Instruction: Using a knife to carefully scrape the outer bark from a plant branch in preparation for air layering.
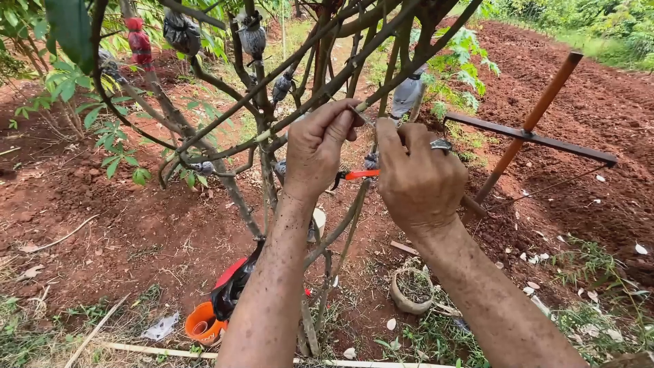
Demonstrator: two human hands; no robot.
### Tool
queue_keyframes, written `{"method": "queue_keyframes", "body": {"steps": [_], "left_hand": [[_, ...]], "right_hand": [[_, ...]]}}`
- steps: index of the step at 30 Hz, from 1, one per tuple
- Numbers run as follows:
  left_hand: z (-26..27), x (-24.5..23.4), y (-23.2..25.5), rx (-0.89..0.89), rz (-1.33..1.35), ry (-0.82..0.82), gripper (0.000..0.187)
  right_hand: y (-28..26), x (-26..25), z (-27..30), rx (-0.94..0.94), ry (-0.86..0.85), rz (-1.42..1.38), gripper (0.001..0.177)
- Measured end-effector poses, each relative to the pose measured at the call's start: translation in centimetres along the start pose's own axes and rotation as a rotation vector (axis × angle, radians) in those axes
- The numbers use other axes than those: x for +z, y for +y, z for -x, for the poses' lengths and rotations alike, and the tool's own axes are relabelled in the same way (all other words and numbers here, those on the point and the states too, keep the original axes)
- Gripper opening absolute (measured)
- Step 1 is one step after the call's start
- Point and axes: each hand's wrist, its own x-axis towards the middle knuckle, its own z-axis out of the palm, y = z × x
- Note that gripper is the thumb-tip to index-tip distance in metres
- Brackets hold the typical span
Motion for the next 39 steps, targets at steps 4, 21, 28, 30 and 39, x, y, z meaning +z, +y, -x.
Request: {"method": "queue_keyframes", "body": {"steps": [4, 21, 28, 30, 39], "left_hand": [[-0.1, 0.0, -0.1, 0.004, -0.005, -0.006, 0.019], [0.6, 0.7, 1.4, -0.058, 0.006, 0.03, 0.025], [1.2, 0.5, -0.6, -0.061, 0.048, 0.081, 0.023], [0.9, 0.5, -0.3, -0.053, 0.045, 0.094, 0.023], [0.6, 1.0, -0.2, -0.032, 0.032, 0.146, 0.023]], "right_hand": [[-0.7, -0.8, 0.1, 0.031, -0.075, -0.033, 0.016], [5.7, 4.9, -2.0, 0.438, -0.456, -1.514, 0.022], [5.3, 7.1, -5.2, 0.156, -0.475, -1.758, 0.026], [5.9, 7.6, -5.8, 0.127, -0.478, -1.772, 0.025], [5.6, 8.0, -5.0, 0.134, -0.305, -1.721, 0.02]]}}
